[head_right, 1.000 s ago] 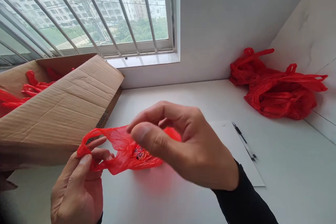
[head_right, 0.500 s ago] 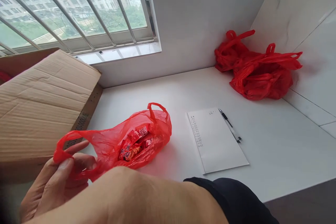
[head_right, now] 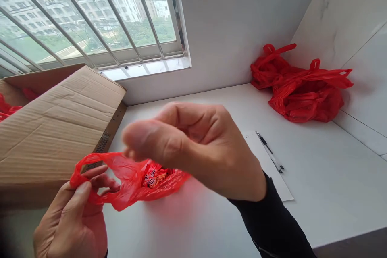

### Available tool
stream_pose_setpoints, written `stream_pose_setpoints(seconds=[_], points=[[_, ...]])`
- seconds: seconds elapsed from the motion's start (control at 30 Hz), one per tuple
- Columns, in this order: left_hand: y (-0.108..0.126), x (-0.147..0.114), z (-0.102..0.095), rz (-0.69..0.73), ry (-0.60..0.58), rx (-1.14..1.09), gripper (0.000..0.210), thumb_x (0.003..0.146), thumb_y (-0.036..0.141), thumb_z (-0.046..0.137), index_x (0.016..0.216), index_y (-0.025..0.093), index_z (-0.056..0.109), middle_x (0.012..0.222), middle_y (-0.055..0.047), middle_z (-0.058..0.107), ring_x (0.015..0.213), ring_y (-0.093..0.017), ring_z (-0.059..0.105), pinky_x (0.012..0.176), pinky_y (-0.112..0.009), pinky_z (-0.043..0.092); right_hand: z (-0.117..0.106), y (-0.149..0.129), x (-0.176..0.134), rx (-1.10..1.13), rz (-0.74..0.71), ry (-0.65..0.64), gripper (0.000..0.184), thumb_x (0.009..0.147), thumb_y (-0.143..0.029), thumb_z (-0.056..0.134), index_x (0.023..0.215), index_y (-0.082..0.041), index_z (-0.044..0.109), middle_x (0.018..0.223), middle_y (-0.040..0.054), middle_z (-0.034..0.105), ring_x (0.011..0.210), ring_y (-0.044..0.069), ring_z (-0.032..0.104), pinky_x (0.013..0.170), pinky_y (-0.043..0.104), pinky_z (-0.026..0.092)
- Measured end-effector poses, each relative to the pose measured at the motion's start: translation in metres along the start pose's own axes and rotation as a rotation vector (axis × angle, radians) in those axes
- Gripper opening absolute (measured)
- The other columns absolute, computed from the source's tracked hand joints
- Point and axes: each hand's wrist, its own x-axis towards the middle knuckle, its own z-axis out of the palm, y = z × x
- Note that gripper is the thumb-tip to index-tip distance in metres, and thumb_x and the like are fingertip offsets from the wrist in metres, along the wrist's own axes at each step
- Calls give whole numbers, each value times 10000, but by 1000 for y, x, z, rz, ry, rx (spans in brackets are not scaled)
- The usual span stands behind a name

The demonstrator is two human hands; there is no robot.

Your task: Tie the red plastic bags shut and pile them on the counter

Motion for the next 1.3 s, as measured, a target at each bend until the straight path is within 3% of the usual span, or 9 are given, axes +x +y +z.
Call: stream_pose_setpoints(seconds=[0.2,0.33,0.4,0.57,0.67,0.77,0.93,1.1,1.3], points=[[-6,7,-7,98,-51,-98,165,919,311,591,948,209,718,1142,-38,623,1194,-233,530,994,-321,474,18,61,30,-228,44,-76,363,888,-502,664,1157,-260,680,1151,61,678,1119,267,596,939,411,512],[-10,11,-7,69,-187,-291,189,943,268,554,1038,240,715,1177,-27,660,1351,-252,460,1180,-413,343,29,79,37,-430,99,-290,229,918,-414,621,1011,-236,729,963,71,681,975,254,596,873,405,476],[-11,12,-7,54,-277,-358,190,957,266,549,1076,280,697,1148,-5,674,1366,-263,463,1169,-448,363,31,74,36,-363,123,-292,257,969,-406,524,926,-248,722,891,40,676,840,202,599,760,344,471],[-3,14,-4,24,-378,-267,188,986,371,520,1091,278,646,1105,-39,678,1216,-260,583,1100,-468,409,34,70,31,-379,130,-310,397,884,-443,644,1226,-242,646,866,31,680,845,212,623,738,322,465],[6,14,0,-58,-342,-273,207,974,407,523,1111,270,595,1008,-34,664,1032,-228,638,988,-420,468,36,77,34,-452,170,-371,174,912,-341,584,971,-228,702,799,28,682,767,202,615,699,329,448],[13,15,2,-120,-361,-271,287,969,409,490,1193,243,557,1017,-56,647,980,-230,630,890,-387,487,35,68,33,-339,132,-278,202,963,-326,516,869,-242,675,822,2,686,702,159,595,643,298,449],[18,18,1,-52,-361,-140,146,987,379,495,1041,244,499,843,6,609,689,-131,569,689,-290,468,30,31,18,-234,-38,-69,265,995,-294,502,1247,-310,583,912,-3,668,650,135,580,568,263,474],[21,17,7,5,-368,-73,153,995,372,496,965,240,424,712,51,537,560,-79,440,530,-205,386,30,15,4,-215,-239,-62,281,1004,-200,486,1258,-297,556,1081,36,666,919,179,635,778,302,544],[33,5,13,-21,-673,-68,117,996,321,486,1103,290,452,881,15,577,707,-112,541,608,-229,454,36,11,1,-80,-402,-273,209,985,-146,542,1117,-271,646,1053,29,632,1008,152,584,845,266,523]])
